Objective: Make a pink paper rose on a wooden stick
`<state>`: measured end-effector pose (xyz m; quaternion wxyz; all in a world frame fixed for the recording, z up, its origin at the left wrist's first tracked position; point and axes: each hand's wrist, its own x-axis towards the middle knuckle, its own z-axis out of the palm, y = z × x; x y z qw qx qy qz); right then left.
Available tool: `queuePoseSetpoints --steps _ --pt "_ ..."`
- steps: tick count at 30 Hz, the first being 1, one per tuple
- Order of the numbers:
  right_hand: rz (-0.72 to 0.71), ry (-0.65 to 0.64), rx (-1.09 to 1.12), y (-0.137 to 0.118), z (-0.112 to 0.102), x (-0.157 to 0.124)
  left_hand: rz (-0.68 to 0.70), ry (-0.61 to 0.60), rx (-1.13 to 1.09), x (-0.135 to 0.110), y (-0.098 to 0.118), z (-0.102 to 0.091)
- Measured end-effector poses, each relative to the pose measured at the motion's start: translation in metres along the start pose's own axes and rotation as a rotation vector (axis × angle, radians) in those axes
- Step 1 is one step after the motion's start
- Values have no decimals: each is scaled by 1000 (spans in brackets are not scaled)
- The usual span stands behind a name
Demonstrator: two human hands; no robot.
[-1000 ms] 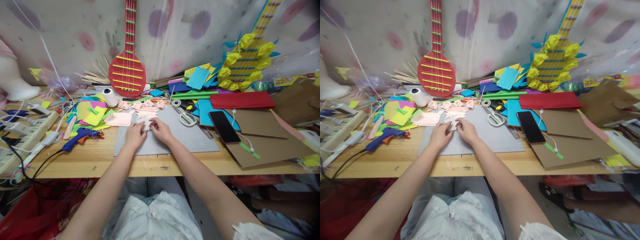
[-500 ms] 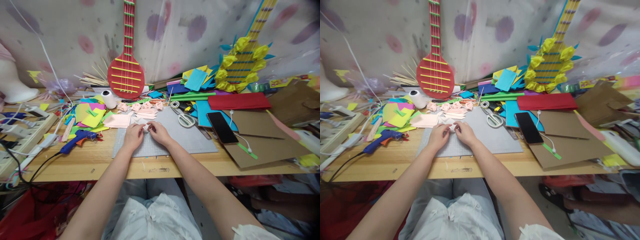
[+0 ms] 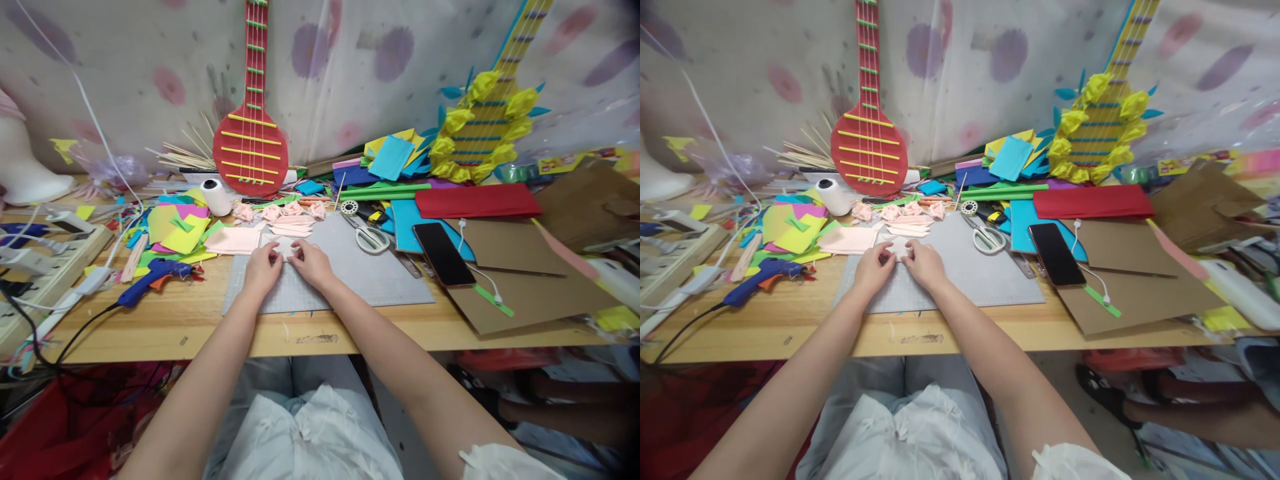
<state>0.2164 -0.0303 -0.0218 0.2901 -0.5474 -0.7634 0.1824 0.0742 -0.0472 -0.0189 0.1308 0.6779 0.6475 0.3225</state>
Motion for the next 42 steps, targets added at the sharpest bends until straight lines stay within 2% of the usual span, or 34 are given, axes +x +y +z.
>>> queuePoseSetpoints --steps 7,22,32,42 --pt "-4 12 -45 -1 3 1 -9 56 33 -1 2 -1" --pt "-35 45 -125 -3 4 1 -2 54 75 0 3 1" --pt "-106 7 -211 -4 3 0 102 27 241 0 2 1" --pt "-116 -10 -290 -6 5 -2 45 87 275 -5 7 0"
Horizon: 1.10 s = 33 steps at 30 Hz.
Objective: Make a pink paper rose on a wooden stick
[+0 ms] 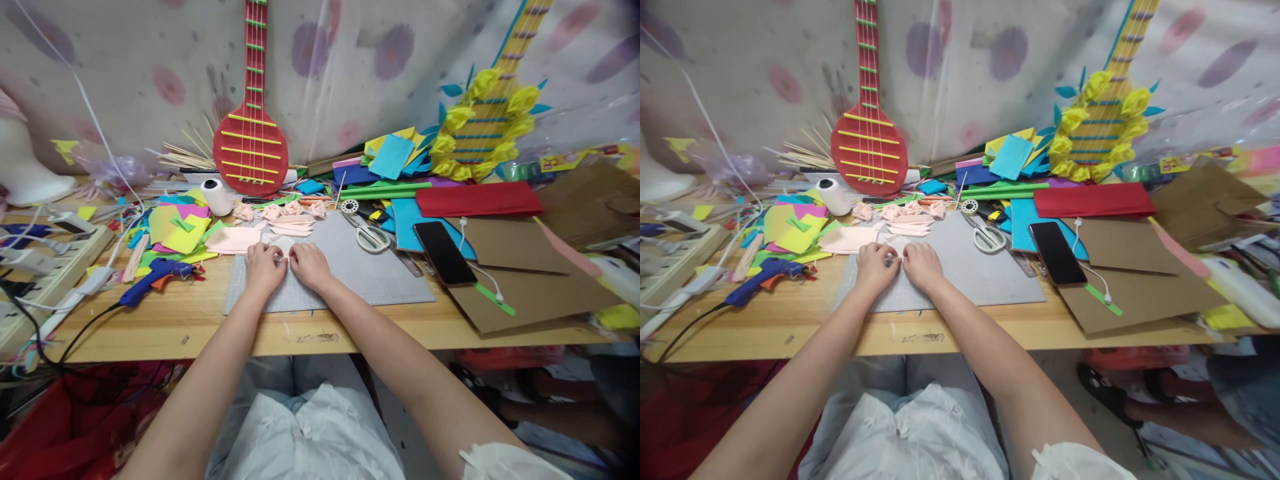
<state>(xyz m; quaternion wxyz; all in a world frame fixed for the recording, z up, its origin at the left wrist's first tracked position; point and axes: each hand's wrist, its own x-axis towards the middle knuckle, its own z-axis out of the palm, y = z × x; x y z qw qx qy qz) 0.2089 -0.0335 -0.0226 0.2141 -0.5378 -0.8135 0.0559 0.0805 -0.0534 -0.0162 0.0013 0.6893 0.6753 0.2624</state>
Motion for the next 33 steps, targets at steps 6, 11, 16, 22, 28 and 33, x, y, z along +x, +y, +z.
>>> queuePoseSetpoints --steps 6,11,16,22,28,33 --pt "-17 -11 -35 -1 0 0 -22 -13 33 0 0 0" --pt "3 -43 -39 -1 -2 0 -25 -39 27 1 -3 1" --pt "3 -25 -12 0 0 0 4 10 -98 6 -9 -7" --pt "6 -7 -7 0 0 0 91 -35 -128 26 -22 -20" --pt "0 -9 -2 1 1 0 216 -203 25 40 -46 -22" --pt "4 35 91 4 -6 -2 319 -282 93 48 -53 -17"
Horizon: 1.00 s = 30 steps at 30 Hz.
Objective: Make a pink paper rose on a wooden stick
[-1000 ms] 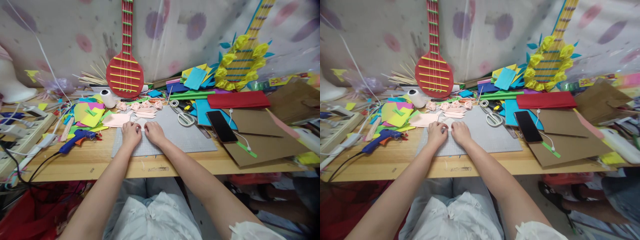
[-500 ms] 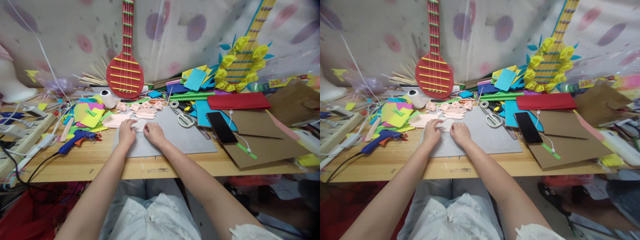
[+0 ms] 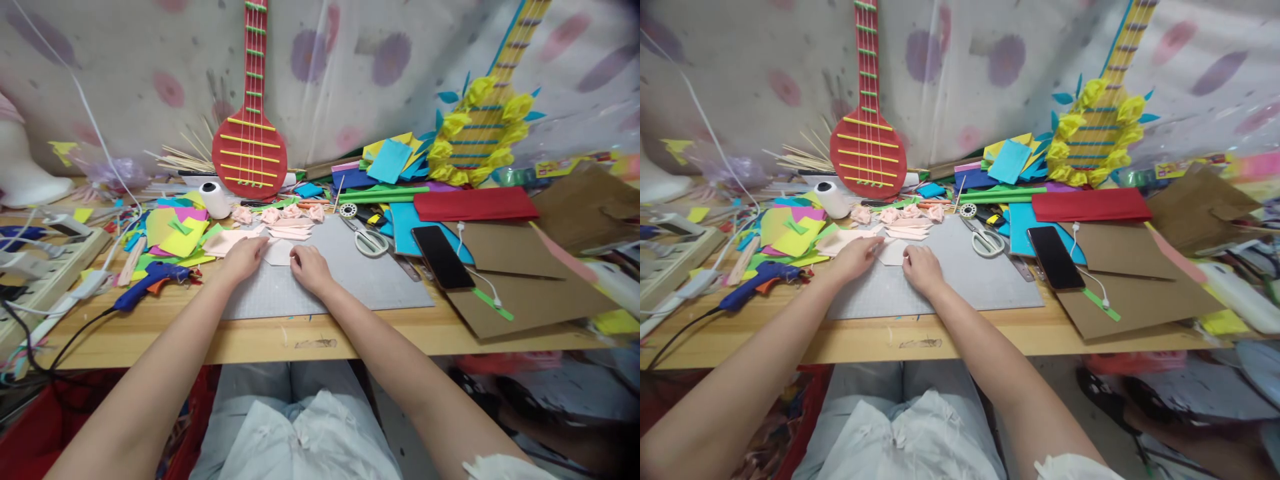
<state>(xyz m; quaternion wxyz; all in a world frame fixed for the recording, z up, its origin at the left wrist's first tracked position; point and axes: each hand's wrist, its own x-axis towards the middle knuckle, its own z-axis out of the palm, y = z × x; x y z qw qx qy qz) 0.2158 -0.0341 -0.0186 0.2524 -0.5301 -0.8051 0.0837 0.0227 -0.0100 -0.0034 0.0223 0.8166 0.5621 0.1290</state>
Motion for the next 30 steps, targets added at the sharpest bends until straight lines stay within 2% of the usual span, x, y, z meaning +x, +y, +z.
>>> queuePoseSetpoints --steps 4,8,10,13,16,23,27,30 --pt "-82 24 49 4 -8 -4 47 -32 102 5 7 0" --pt "-209 -22 16 7 -11 -5 -34 19 183 1 25 -1" --pt "-219 -41 -18 9 -10 -3 -68 28 185 -2 34 -1" --pt "-157 -49 -53 12 -9 -1 -102 45 155 -7 42 0" --pt "-118 -43 -59 15 -8 3 -101 69 94 -10 43 1" --pt "-199 -60 -107 8 -1 9 -12 93 -65 -12 33 10" --pt "-192 -62 -153 5 2 10 -63 75 -36 -13 34 12" --pt "-178 -16 -119 7 -1 9 -77 101 -27 -14 37 12"
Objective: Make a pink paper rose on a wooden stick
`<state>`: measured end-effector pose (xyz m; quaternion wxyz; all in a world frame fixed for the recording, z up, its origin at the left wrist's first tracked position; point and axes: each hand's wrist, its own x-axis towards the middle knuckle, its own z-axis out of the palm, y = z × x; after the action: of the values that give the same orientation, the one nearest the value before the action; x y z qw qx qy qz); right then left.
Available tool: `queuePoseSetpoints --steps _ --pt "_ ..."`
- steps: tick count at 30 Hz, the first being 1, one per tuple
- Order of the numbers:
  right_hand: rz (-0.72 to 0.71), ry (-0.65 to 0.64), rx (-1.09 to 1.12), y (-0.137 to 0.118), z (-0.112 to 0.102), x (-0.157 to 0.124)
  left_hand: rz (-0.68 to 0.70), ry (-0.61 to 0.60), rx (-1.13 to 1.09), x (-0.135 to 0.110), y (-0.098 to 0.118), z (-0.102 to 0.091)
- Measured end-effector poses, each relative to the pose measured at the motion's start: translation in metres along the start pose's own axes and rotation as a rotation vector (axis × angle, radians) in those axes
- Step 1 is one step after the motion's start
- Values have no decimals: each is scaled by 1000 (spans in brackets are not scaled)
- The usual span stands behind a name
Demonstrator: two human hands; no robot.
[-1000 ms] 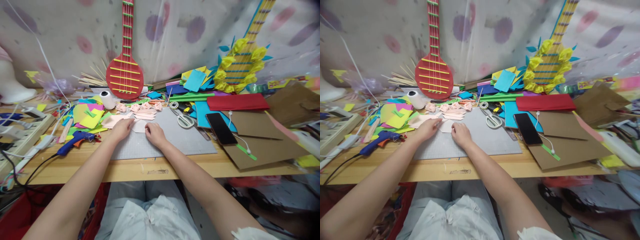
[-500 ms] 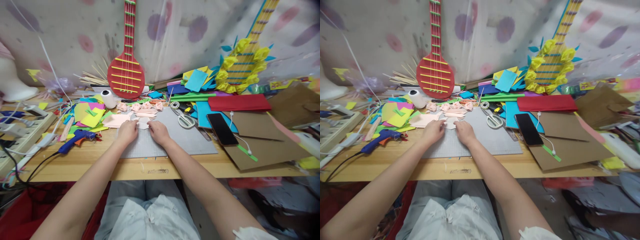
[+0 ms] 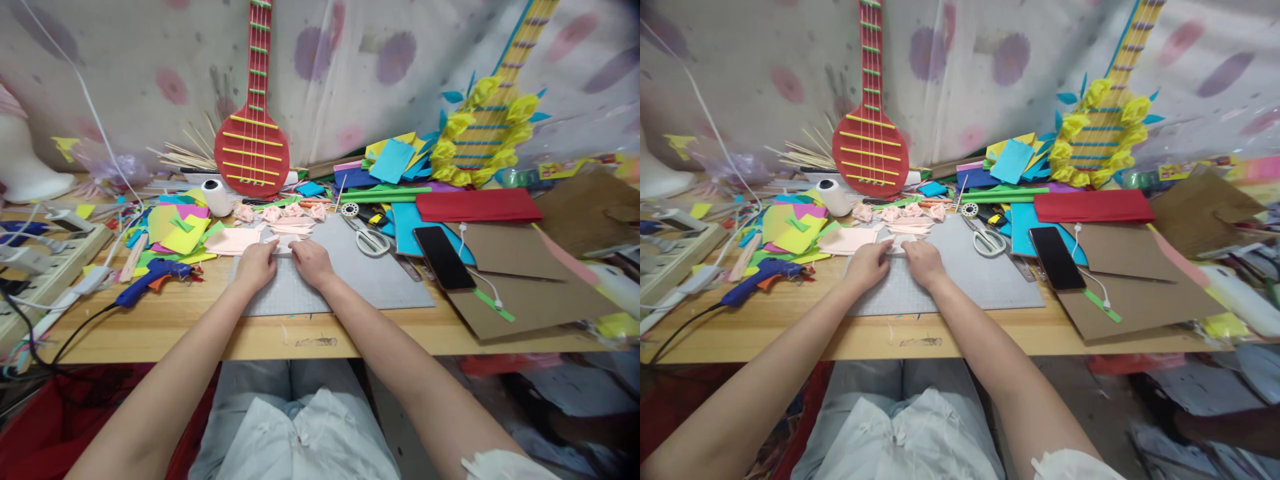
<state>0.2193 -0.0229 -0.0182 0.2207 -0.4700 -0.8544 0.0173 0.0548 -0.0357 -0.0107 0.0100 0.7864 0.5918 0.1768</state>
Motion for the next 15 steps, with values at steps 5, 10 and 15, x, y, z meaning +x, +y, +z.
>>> queuePoseSetpoints --steps 5,10,15 --pt "77 39 106 9 -8 -7 -38 58 -89 -4 3 1" --pt "132 -3 185 17 -11 -12 -57 82 -94 -8 3 1" --pt "233 -24 377 18 -4 -9 -109 112 -156 -13 7 0"
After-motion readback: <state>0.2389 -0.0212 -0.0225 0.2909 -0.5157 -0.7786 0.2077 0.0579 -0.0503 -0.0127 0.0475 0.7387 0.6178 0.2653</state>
